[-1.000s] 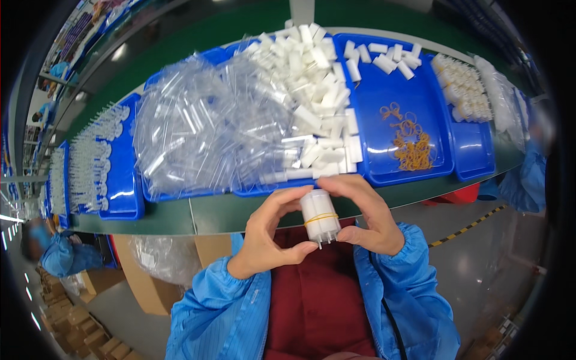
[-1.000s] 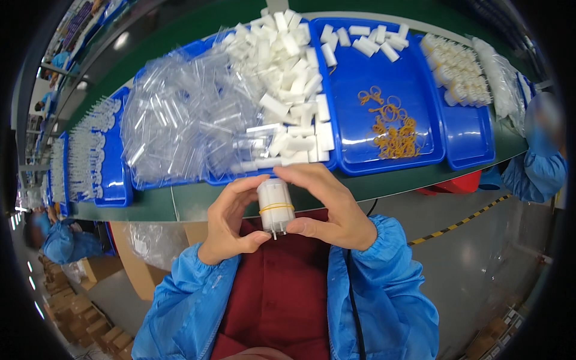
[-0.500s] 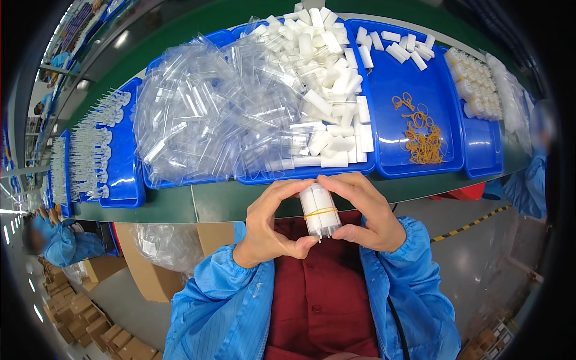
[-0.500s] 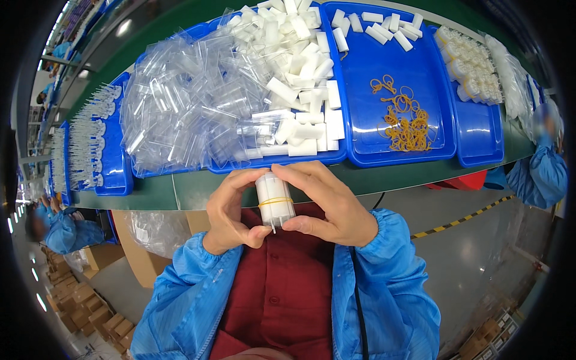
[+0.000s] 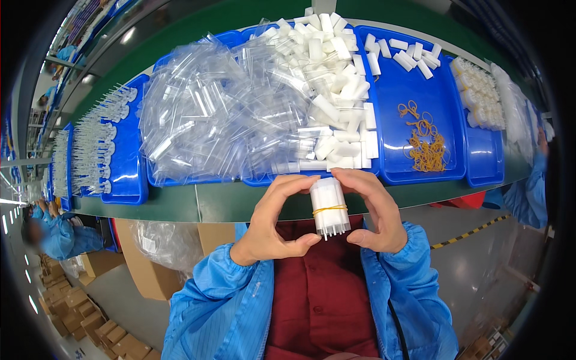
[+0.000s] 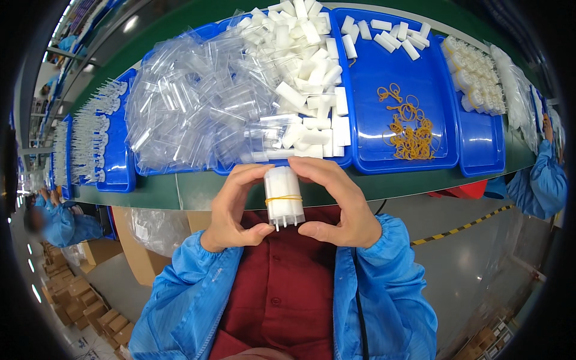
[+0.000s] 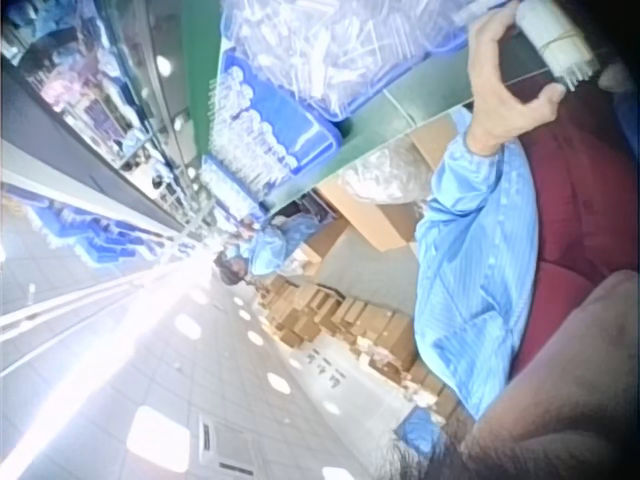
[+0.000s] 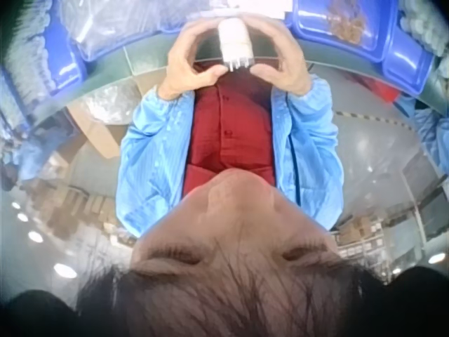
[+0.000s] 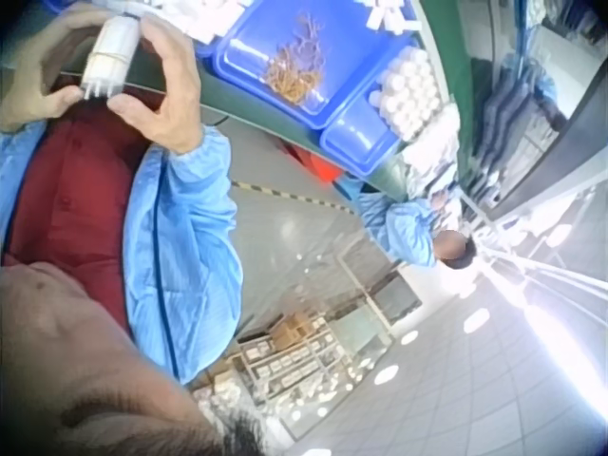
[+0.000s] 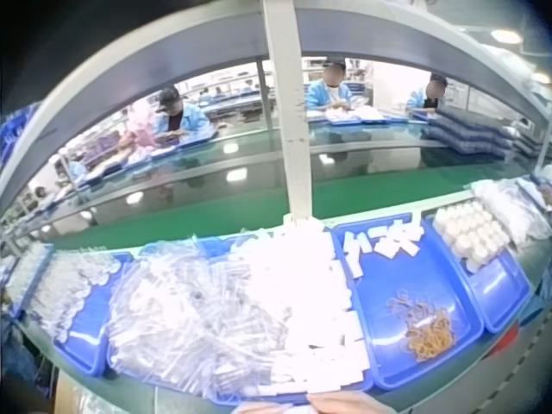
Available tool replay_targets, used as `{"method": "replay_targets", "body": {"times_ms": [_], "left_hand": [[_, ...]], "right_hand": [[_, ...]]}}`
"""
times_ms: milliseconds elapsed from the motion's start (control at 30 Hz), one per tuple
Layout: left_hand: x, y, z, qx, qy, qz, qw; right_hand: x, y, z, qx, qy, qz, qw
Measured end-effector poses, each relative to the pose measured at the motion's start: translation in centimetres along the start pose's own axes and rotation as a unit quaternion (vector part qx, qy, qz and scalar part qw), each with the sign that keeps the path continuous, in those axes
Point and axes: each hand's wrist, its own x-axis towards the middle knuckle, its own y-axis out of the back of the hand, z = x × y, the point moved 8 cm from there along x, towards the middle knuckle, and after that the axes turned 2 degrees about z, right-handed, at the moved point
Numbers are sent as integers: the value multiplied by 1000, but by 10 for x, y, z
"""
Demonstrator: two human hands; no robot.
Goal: The person assembles small plastic components into a larger plastic assembly base by hand, then bundles the finished units with rubber bands and places them into plastic bags and storage trays.
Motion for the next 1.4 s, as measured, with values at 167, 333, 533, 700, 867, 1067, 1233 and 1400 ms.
{"method": "replay_targets", "body": {"times_ms": [167,333,533,700,867,1067,1233,1400], "left_hand": [[3,-2,13,118,-28,-23,992],[7,-2,13,105,-28,-2,994],[5,4,12,73,-12,17,997],[5,4,26,127,-64,-11,990],[7,-1,27,141,-56,-11,988],[7,-11,13,116,9,-20,993],[4,-16,5,134,56,-54,988],[-4,-15,-16,-12,175,-25,984]], "right_hand": [[0,-1,4,-48,-35,-47,997],[-6,-2,14,9,-47,-2,999],[-8,-9,16,13,-36,-39,998],[-13,-13,19,57,-33,-26,997],[-13,-14,17,125,-41,-11,991],[-20,-1,28,192,-195,70,959],[-21,-2,33,151,-236,63,958],[-15,-3,28,112,-226,63,966]]}}
